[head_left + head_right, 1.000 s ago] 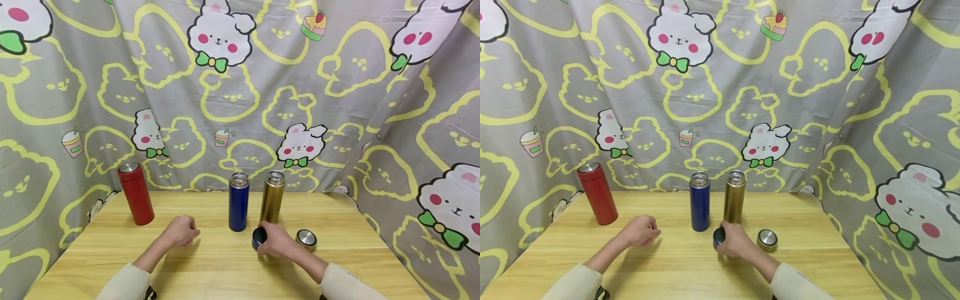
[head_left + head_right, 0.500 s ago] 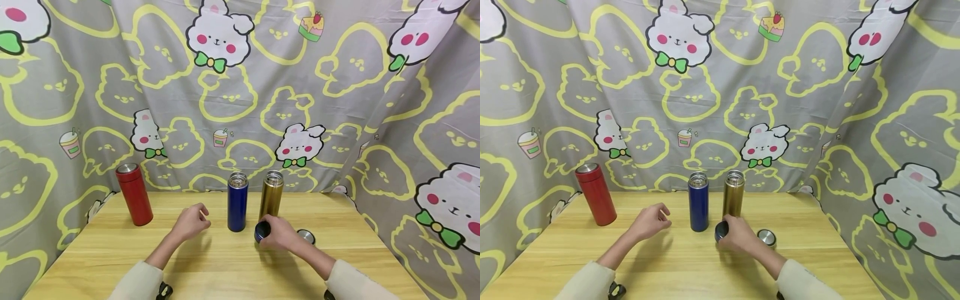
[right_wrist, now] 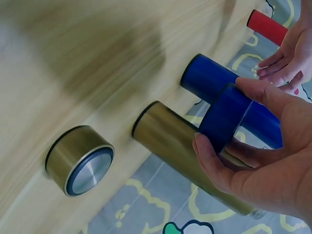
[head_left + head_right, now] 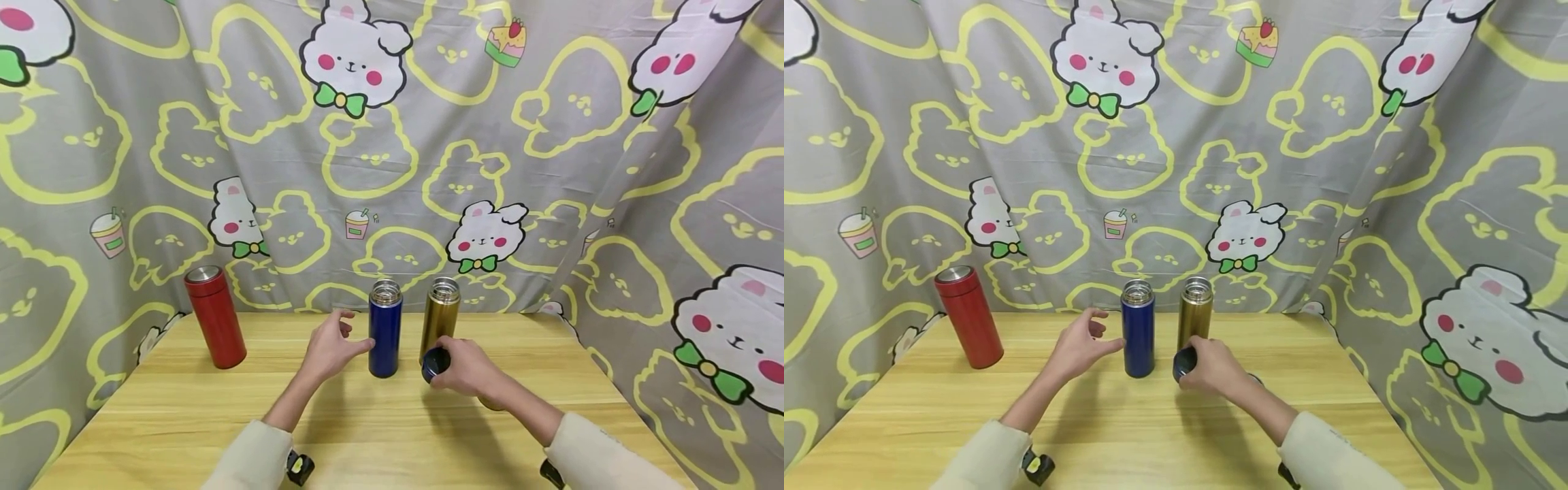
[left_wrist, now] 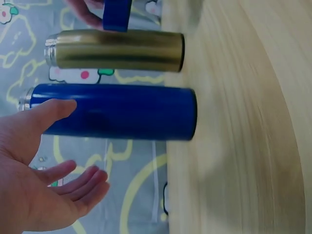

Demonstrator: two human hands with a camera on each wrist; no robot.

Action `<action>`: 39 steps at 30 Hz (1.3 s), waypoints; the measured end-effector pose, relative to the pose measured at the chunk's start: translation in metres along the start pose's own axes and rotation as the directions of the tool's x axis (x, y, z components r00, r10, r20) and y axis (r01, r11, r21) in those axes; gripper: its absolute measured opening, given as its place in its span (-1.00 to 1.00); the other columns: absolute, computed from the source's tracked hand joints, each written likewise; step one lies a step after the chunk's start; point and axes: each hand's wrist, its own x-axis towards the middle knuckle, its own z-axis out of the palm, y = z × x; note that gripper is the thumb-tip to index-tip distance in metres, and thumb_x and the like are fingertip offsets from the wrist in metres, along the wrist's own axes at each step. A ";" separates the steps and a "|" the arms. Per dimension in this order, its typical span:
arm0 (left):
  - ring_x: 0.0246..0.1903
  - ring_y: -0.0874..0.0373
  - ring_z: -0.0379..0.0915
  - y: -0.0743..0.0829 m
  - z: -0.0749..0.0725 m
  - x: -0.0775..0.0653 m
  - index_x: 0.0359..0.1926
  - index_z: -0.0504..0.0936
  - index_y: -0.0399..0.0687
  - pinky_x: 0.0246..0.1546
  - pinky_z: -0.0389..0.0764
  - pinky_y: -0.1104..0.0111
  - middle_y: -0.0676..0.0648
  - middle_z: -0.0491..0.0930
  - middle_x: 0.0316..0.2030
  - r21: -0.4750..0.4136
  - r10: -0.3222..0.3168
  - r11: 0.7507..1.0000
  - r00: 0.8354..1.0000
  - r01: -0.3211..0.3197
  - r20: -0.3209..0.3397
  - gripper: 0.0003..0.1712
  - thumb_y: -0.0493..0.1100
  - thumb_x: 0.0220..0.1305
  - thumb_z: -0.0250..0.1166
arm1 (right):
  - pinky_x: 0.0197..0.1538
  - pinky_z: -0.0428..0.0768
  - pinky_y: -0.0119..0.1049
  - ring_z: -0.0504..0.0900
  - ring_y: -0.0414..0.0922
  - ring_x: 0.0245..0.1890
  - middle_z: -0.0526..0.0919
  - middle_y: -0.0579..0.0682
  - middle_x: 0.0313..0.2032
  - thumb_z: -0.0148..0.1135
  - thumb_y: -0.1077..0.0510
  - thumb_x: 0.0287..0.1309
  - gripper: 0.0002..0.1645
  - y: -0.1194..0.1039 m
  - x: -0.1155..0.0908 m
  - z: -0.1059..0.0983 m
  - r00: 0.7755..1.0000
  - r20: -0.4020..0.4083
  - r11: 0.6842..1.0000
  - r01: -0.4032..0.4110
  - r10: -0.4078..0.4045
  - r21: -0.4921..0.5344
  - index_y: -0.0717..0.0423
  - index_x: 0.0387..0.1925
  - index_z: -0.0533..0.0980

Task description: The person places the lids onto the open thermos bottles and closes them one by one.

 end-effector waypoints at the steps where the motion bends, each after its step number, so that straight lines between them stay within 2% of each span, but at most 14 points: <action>1: 0.03 -0.12 0.59 0.002 0.001 0.001 0.24 0.50 -0.12 -0.02 0.61 0.02 -0.22 0.67 -0.02 -0.006 -0.004 1.000 1.000 0.004 -0.004 -0.19 0.05 -0.01 0.59 | -0.19 0.60 -0.17 0.60 -0.10 -0.28 0.69 0.01 -0.27 0.64 0.13 -0.29 -0.37 0.000 0.000 -0.001 1.000 0.004 1.000 -0.002 0.002 0.000 0.11 -0.07 0.58; 10: 0.25 -0.19 0.48 0.018 0.015 0.012 0.42 0.34 -0.01 0.15 0.53 -0.08 -0.28 0.56 0.23 -0.075 -0.027 0.997 0.999 0.026 -0.022 0.06 0.08 -0.08 0.64 | -0.21 0.60 -0.19 0.58 -0.10 -0.28 0.68 0.01 -0.25 0.63 0.14 -0.28 -0.35 -0.002 -0.003 -0.012 1.000 0.021 1.000 -0.021 0.021 -0.010 0.11 -0.04 0.58; 14: 0.28 -0.22 0.44 0.019 0.024 0.014 0.45 0.29 -0.03 0.19 0.50 -0.10 -0.31 0.50 0.28 -0.110 -0.037 0.993 0.999 0.035 -0.021 0.13 0.09 -0.11 0.66 | -0.20 0.61 -0.17 0.59 -0.10 -0.28 0.68 0.04 -0.25 0.63 0.14 -0.28 -0.35 -0.003 -0.004 -0.015 0.999 0.022 1.000 -0.025 0.026 -0.016 0.13 -0.04 0.58; 19: 0.28 -0.23 0.44 0.016 0.035 0.015 0.43 0.30 -0.05 0.18 0.51 -0.10 -0.29 0.48 0.31 -0.116 -0.043 0.992 0.999 0.039 -0.032 0.13 0.08 -0.14 0.67 | -0.19 0.62 -0.16 0.59 -0.09 -0.28 0.69 0.07 -0.23 0.64 0.14 -0.28 -0.33 -0.002 -0.004 -0.016 0.999 0.023 0.999 -0.030 0.030 -0.017 0.15 -0.03 0.57; 25: 0.17 -0.23 0.54 0.010 0.046 0.016 0.36 0.36 -0.09 0.11 0.57 -0.08 -0.27 0.57 0.21 -0.117 -0.028 0.993 0.999 0.022 -0.043 0.08 0.05 -0.17 0.69 | -0.21 0.62 -0.16 0.59 -0.08 -0.29 0.69 0.09 -0.23 0.64 0.14 -0.29 -0.33 -0.001 -0.004 -0.013 0.999 0.027 0.999 -0.032 0.032 -0.015 0.16 -0.03 0.57; 31: 0.04 -0.15 0.62 0.006 0.052 0.018 0.20 0.48 -0.10 0.07 0.60 -0.02 -0.21 0.67 0.05 -0.093 -0.002 0.996 0.997 -0.005 -0.073 -0.11 0.06 -0.16 0.66 | -0.21 0.60 -0.18 0.58 -0.11 -0.30 0.69 0.06 -0.25 0.64 0.13 -0.29 -0.33 0.001 -0.003 -0.009 0.999 0.031 0.999 -0.031 0.032 -0.015 0.14 -0.04 0.57; 39: -0.01 -0.12 0.64 0.003 0.053 0.020 0.16 0.53 -0.12 0.04 0.62 0.00 -0.19 0.68 0.02 -0.078 0.005 0.997 0.997 -0.011 -0.081 -0.13 0.08 -0.18 0.67 | -0.20 0.61 -0.17 0.59 -0.12 -0.29 0.70 0.04 -0.25 0.65 0.12 -0.30 -0.33 0.000 -0.002 -0.006 0.999 0.028 0.999 -0.028 0.029 -0.024 0.13 -0.04 0.58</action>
